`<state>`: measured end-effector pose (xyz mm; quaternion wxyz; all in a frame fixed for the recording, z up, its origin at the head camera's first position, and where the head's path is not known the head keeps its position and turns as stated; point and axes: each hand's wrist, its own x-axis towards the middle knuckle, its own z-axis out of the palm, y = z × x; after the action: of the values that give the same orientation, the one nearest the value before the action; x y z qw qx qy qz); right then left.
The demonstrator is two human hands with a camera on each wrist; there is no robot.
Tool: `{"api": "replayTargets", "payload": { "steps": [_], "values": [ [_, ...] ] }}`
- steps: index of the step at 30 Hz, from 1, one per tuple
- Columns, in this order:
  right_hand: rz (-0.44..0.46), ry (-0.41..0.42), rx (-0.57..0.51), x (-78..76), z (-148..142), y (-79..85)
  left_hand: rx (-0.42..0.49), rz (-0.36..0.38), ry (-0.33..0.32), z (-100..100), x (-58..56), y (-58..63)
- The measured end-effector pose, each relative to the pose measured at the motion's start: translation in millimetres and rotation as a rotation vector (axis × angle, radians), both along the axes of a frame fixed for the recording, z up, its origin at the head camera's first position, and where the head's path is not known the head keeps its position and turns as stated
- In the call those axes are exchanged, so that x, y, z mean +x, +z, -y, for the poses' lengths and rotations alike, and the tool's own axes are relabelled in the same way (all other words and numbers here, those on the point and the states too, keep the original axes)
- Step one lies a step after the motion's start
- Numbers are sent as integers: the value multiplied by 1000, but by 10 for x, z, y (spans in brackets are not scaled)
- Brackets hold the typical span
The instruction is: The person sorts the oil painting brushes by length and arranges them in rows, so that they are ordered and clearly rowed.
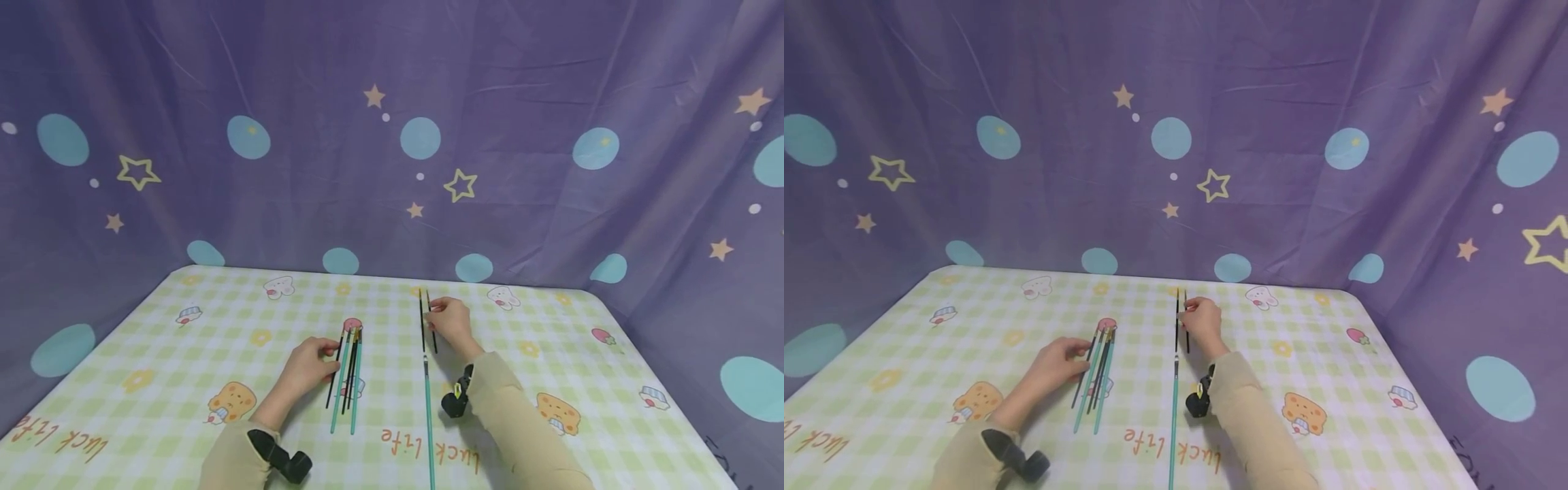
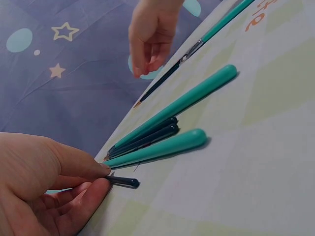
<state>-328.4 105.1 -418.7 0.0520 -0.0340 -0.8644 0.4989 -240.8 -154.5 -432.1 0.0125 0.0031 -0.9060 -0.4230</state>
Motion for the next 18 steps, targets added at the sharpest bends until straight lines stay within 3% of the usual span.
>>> {"api": "replayTargets", "payload": {
  "steps": [8,18],
  "values": [
    [82,169,-39,190,229,138,5,-2,2,4,-13,-14],
    [175,305,-58,404,522,121,10,-2,0,7,-3,-11]
  ]
}}
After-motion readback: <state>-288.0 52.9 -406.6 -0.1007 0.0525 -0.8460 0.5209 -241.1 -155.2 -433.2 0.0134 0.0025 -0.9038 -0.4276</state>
